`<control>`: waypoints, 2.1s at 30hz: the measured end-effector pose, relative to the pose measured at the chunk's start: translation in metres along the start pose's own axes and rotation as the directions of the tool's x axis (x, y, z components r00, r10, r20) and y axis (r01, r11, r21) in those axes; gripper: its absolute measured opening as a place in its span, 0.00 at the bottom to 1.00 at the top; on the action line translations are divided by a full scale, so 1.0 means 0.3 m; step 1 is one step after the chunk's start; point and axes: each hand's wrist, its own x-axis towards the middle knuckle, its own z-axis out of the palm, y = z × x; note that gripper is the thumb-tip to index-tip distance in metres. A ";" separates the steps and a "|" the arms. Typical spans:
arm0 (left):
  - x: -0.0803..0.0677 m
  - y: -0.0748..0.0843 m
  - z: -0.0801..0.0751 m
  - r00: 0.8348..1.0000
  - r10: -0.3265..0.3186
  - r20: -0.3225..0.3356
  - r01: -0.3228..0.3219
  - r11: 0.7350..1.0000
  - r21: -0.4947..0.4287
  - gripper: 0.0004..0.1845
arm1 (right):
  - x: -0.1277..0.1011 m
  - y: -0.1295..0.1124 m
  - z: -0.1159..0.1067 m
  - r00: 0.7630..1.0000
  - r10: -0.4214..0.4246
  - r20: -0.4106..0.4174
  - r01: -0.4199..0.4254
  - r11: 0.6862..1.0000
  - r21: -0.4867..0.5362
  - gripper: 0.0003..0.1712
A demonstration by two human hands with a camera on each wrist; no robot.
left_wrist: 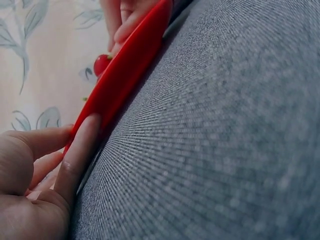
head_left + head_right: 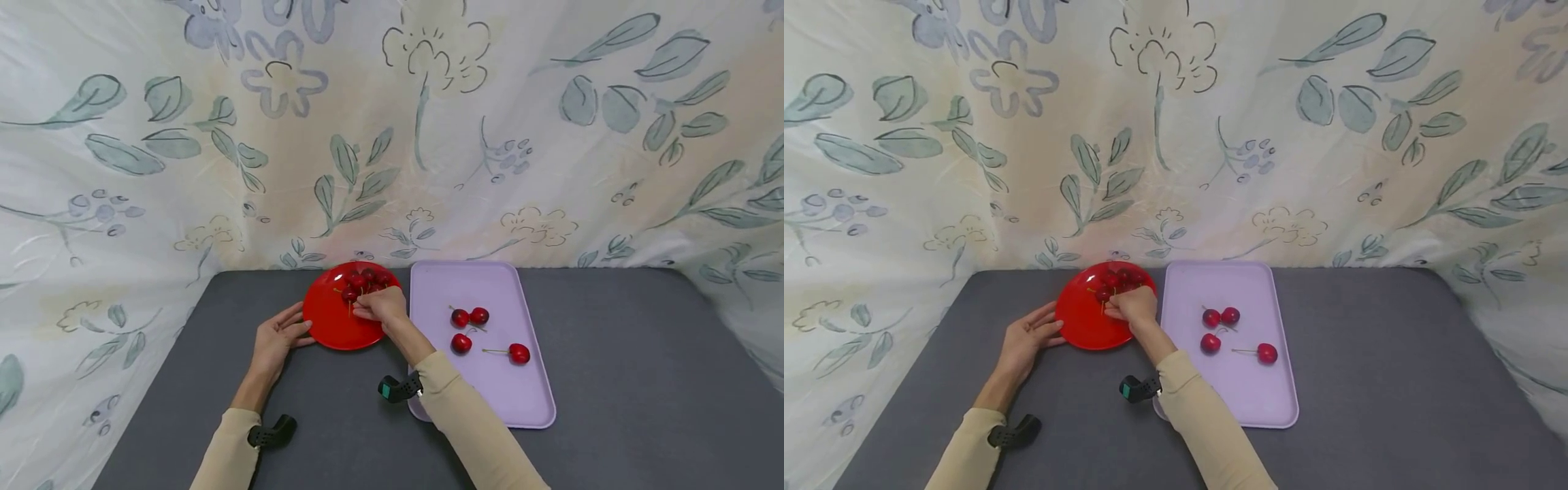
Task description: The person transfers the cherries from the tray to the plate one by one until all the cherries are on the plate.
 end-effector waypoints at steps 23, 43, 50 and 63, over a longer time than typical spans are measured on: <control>0.003 -0.004 0.005 1.000 -0.004 0.002 0.004 1.000 0.003 0.29 | -0.012 -0.001 -0.014 0.999 0.025 0.044 -0.019 0.993 -0.114 0.10; 0.007 0.001 -0.003 1.000 -0.029 -0.007 0.028 1.000 -0.007 0.30 | -0.142 -0.191 -0.169 0.892 -0.332 0.306 0.440 0.790 -0.426 0.12; 0.016 0.000 -0.002 1.000 -0.017 0.000 0.017 1.000 -0.003 0.29 | -0.223 -0.235 -0.361 0.836 -0.427 0.344 0.535 0.498 -0.682 0.09; 0.013 -0.009 0.006 1.000 0.002 -0.011 -0.002 1.000 0.011 0.29 | -0.336 -0.079 -0.587 0.776 -0.395 0.492 0.550 0.041 -0.834 0.09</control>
